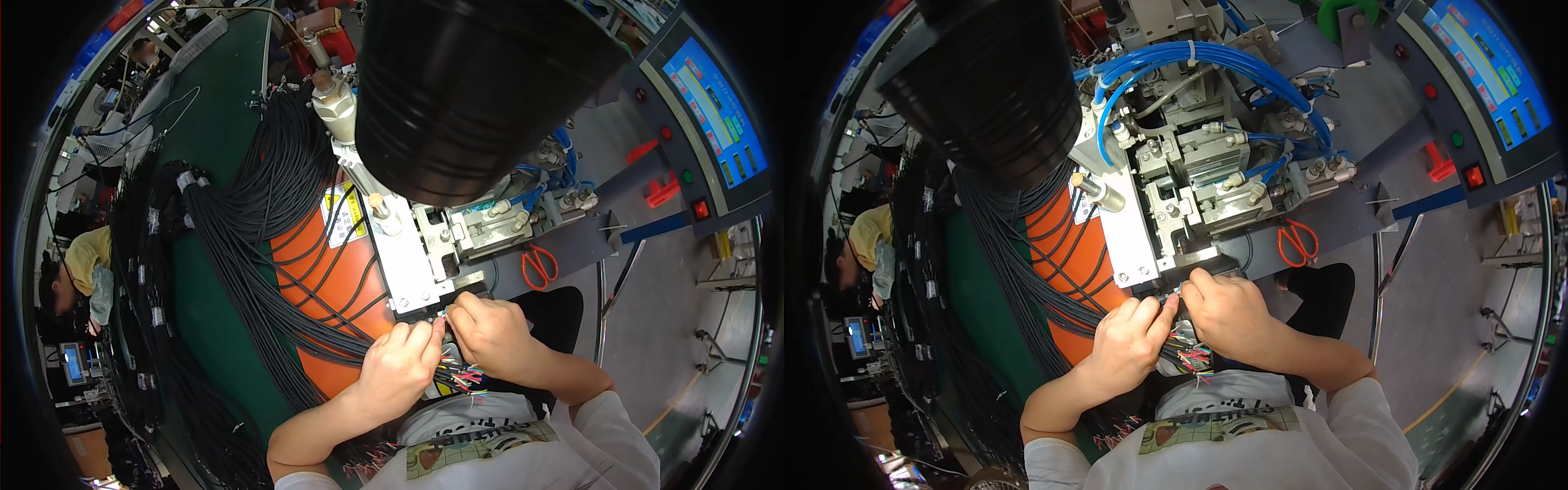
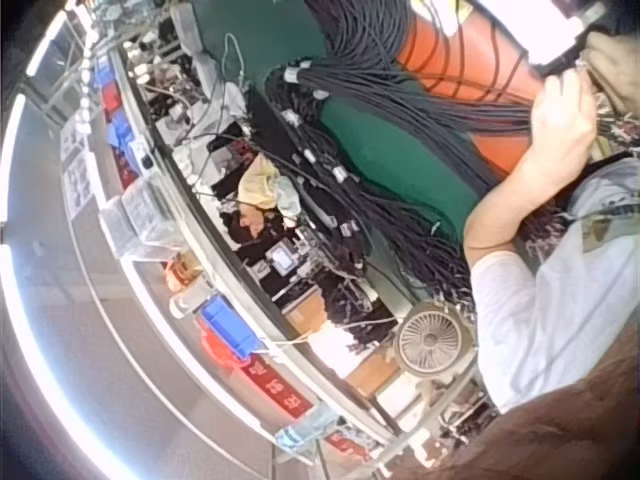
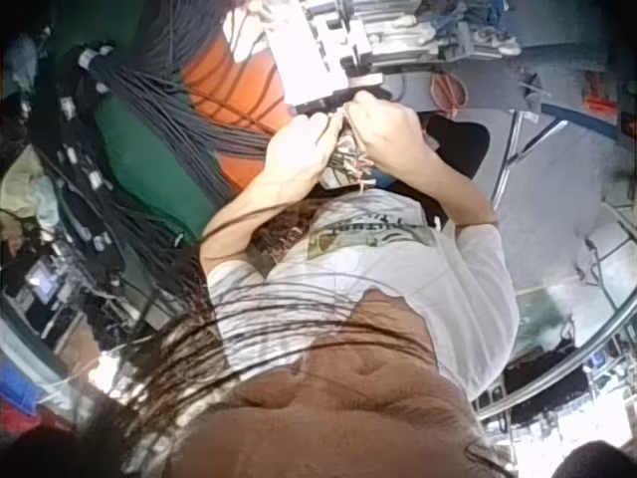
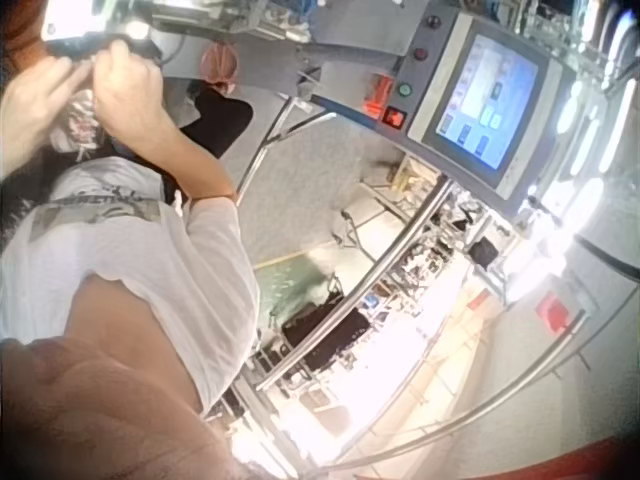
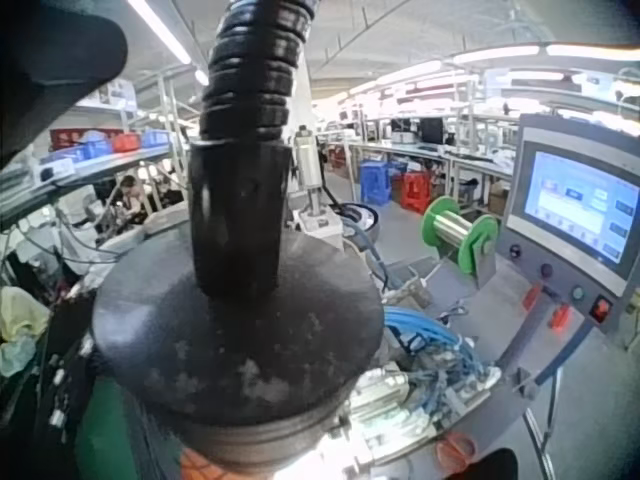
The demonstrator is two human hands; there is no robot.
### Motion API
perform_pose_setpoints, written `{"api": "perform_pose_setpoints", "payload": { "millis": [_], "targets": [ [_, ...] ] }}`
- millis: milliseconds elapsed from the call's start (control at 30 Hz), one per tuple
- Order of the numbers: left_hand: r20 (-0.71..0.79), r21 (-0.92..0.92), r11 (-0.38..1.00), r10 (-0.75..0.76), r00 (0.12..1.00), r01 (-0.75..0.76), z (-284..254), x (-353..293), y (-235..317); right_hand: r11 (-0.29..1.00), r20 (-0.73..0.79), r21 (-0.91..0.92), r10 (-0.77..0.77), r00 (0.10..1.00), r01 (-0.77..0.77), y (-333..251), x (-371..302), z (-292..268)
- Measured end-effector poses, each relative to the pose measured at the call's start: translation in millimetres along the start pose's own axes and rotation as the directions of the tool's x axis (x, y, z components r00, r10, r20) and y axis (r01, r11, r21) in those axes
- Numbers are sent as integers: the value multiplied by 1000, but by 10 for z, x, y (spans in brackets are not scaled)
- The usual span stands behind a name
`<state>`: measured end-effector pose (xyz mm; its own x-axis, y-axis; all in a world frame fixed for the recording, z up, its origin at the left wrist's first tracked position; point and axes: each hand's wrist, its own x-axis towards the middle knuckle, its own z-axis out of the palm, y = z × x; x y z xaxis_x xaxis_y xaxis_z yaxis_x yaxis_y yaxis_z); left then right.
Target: The person processes bundles of wires by inserting individual wire ends into a machine by hand, gathering and setting aside a finished bundle, and repeating the insertion process with another bundle of wires.
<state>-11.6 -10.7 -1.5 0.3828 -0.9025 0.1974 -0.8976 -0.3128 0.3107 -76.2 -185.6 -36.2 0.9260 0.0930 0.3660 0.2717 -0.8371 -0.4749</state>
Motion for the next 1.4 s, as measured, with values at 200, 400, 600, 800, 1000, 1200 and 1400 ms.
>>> {"api": "perform_pose_setpoints", "payload": {
  "millis": [200,400,600,800,1000,1200,1400],
  "targets": [
    [76,126,991,30,997,-39,1,41,5,973,34,215,75,997,-80,107,-20,2],
    [58,114,992,42,997,-49,1,40,2,955,-87,290,86,992,-57,112,-15,43],
    [59,118,992,45,997,-52,4,28,6,945,-101,314,132,986,-95,71,4,69],
    [52,114,992,44,998,-50,-4,34,12,956,-151,281,130,980,-83,28,21,83],
    [75,103,994,34,997,-41,1,36,-1,961,-33,240,150,988,-138,64,65,-18],
    [97,54,998,8,995,-13,-28,56,-29,816,105,485,303,947,-315,125,11,70],
    [-114,-112,993,-59,992,46,-27,-121,-153,594,159,695,423,892,-406,81,-73,181]
  ]
}}
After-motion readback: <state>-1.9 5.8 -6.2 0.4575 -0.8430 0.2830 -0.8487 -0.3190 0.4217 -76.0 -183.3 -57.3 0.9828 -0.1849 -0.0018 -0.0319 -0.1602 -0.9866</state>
